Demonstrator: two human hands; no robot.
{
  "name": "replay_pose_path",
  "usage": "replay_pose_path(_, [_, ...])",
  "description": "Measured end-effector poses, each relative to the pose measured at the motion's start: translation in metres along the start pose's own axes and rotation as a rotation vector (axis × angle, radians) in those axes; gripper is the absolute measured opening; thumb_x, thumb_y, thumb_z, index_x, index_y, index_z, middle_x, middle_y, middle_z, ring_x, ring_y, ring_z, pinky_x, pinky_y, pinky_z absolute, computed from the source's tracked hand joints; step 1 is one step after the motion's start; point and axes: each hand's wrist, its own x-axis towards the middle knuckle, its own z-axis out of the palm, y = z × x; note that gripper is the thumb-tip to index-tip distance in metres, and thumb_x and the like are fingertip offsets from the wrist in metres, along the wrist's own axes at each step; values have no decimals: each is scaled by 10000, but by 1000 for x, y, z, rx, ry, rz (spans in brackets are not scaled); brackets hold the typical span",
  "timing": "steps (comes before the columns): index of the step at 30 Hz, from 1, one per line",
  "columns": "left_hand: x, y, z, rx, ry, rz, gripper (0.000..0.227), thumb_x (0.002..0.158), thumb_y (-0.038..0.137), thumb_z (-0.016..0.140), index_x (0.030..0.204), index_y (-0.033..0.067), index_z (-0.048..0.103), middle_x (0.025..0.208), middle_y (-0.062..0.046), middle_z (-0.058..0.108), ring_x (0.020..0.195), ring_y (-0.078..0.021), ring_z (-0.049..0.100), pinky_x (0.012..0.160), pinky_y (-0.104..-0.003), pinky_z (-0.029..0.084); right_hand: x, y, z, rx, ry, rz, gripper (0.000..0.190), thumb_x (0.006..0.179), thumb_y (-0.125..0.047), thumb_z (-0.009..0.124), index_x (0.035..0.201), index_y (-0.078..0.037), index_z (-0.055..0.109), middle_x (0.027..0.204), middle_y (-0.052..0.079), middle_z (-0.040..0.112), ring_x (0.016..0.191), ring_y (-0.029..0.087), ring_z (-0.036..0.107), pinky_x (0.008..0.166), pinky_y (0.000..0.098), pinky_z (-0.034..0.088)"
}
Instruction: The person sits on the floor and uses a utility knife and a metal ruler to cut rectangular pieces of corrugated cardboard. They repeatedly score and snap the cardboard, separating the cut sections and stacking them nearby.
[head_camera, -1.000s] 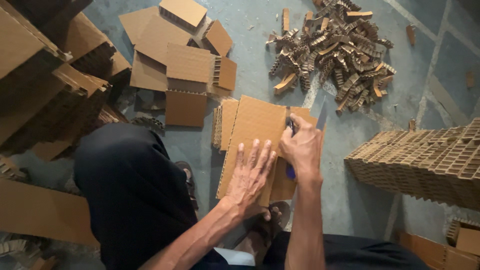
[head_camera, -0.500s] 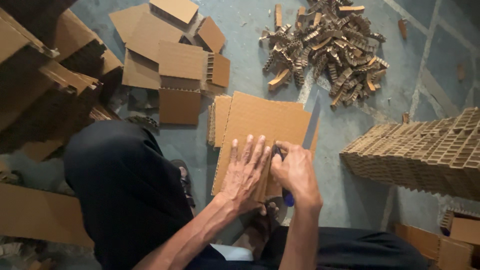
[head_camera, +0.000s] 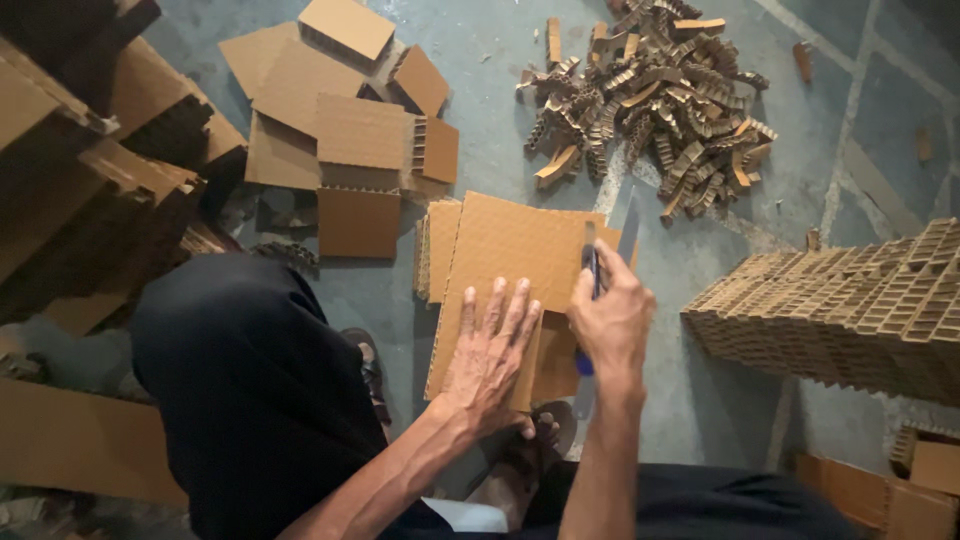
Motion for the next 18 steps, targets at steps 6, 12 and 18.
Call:
replay_pose_path(6, [0, -1, 0, -12, 41, 1, 1552, 437, 778, 860, 1590, 1, 171, 1659, -247, 94, 1527, -469, 43, 1194, -663, 43, 13, 33, 25, 36, 33, -87, 414, 895, -105, 611, 1276, 46, 672, 1089, 232, 747, 998, 286, 766, 881, 342, 597])
replay_pose_path(12, [1, -1, -2, -19, 30, 1, 1557, 430, 776, 862, 1585, -1, 165, 1659, -249, 82, 1529, -469, 31, 1195, -663, 34, 18, 28, 23, 43, 18, -106, 424, 869, -105, 619, 1266, 29, 689, 1077, 244, 743, 1000, 278, 759, 882, 340, 591])
replay_pose_path(18, [1, 1, 0, -21, 15, -6, 1567, 425, 763, 880, 1587, 4, 152, 1659, -244, 76, 1529, -471, 26, 1196, -662, 28, 31, -1, -2, -61, -276, 204, 415, 870, -142, 557, 1243, -54, 718, 717, 190, 746, 603, 238, 748, 646, 344, 612])
